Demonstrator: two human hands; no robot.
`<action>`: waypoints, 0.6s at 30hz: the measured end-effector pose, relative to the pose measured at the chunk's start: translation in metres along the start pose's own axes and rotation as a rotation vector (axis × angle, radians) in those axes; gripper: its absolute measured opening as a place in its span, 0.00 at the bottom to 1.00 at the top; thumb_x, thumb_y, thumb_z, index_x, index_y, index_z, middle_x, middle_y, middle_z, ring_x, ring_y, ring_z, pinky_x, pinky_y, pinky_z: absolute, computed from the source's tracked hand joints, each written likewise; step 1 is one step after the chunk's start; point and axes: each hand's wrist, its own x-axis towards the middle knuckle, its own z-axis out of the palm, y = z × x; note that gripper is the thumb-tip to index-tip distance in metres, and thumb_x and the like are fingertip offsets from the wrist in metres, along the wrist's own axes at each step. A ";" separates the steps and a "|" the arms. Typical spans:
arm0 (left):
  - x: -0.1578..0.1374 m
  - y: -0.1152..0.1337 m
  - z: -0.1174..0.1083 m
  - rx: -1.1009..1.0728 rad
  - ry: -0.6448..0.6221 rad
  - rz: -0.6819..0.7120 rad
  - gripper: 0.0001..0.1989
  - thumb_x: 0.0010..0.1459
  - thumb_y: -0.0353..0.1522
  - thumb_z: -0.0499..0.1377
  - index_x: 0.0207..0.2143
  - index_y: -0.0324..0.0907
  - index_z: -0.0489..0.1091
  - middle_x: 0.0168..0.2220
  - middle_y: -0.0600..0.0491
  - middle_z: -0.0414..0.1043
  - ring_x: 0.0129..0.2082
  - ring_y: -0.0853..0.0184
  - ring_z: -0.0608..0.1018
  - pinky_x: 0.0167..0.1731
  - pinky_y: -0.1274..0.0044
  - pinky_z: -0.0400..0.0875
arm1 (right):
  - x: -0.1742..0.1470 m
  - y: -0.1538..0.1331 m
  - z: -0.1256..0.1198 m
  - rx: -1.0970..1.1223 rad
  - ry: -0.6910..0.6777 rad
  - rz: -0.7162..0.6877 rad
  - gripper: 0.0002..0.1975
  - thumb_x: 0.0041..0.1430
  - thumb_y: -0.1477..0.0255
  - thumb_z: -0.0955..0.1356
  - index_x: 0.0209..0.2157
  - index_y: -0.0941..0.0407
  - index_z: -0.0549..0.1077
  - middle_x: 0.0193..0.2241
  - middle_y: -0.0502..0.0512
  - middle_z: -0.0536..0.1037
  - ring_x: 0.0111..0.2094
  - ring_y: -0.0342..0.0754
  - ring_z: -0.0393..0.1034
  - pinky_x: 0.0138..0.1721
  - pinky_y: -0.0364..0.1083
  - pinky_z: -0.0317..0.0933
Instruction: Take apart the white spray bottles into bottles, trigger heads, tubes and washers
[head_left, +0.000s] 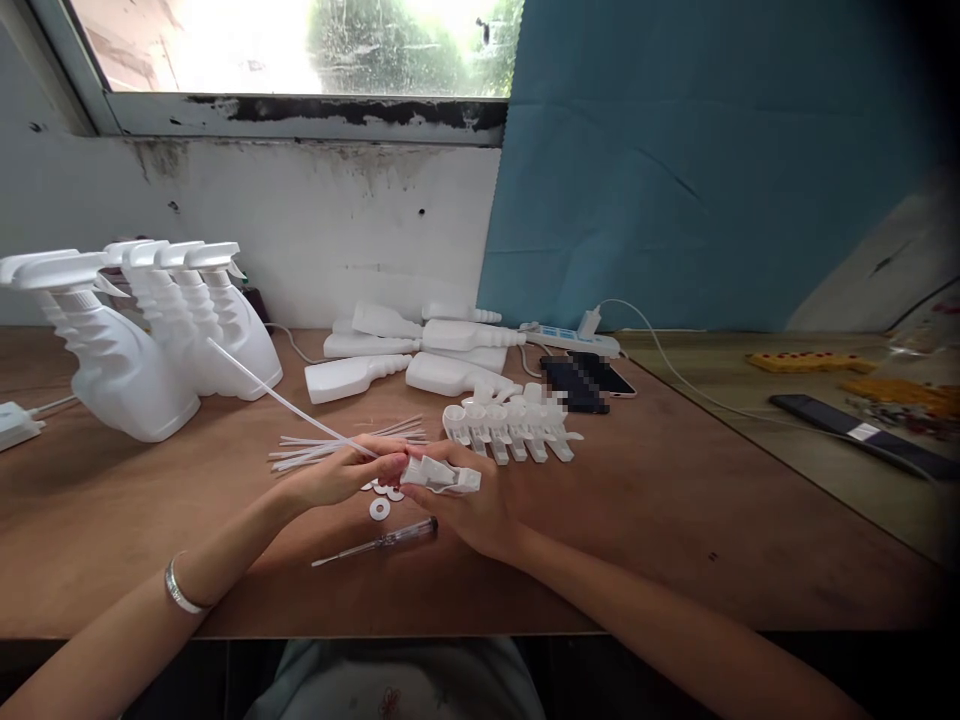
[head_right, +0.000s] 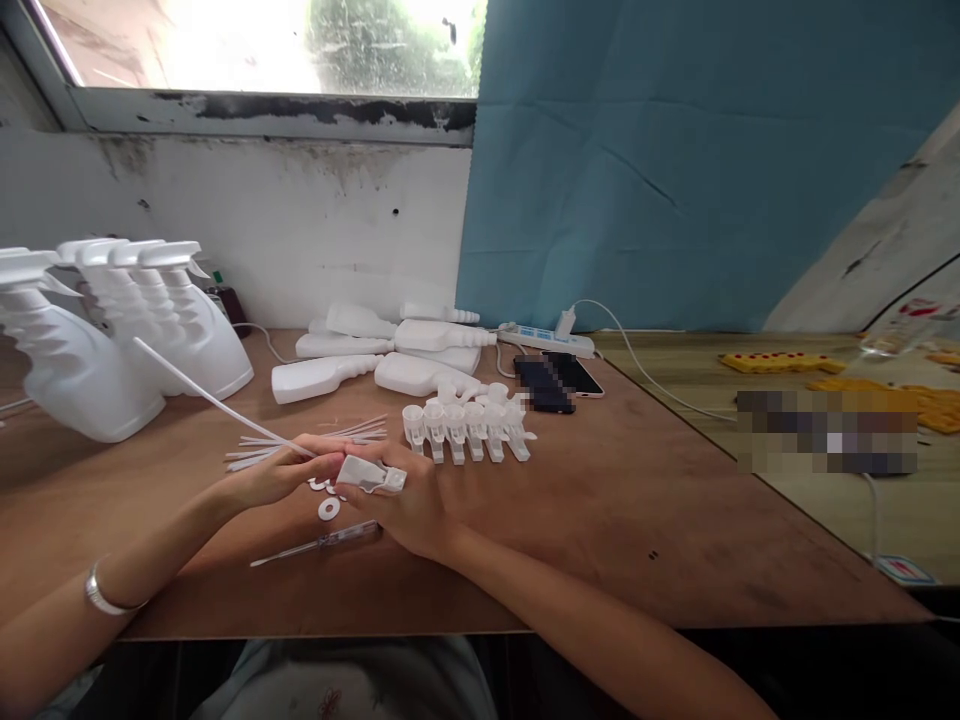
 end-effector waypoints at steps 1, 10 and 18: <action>-0.001 0.000 -0.001 -0.006 -0.001 0.001 0.18 0.59 0.41 0.47 0.28 0.36 0.66 0.24 0.55 0.58 0.25 0.72 0.60 0.26 0.80 0.57 | 0.001 -0.001 0.000 0.008 -0.011 -0.011 0.14 0.47 0.69 0.71 0.38 0.55 0.71 0.34 0.53 0.76 0.35 0.47 0.72 0.34 0.45 0.67; -0.004 -0.005 -0.006 -0.077 -0.018 -0.002 0.20 0.57 0.43 0.50 0.21 0.37 0.64 0.22 0.55 0.58 0.24 0.73 0.59 0.25 0.80 0.56 | 0.006 -0.013 -0.002 0.100 -0.059 0.079 0.11 0.45 0.67 0.72 0.31 0.54 0.69 0.29 0.50 0.75 0.31 0.47 0.71 0.31 0.46 0.67; -0.015 -0.001 -0.023 -0.178 0.116 0.001 0.18 0.55 0.41 0.52 0.26 0.36 0.71 0.27 0.48 0.69 0.28 0.66 0.70 0.34 0.73 0.65 | 0.011 -0.015 -0.014 0.107 -0.025 0.246 0.13 0.44 0.64 0.72 0.30 0.55 0.70 0.28 0.50 0.76 0.27 0.46 0.70 0.27 0.47 0.67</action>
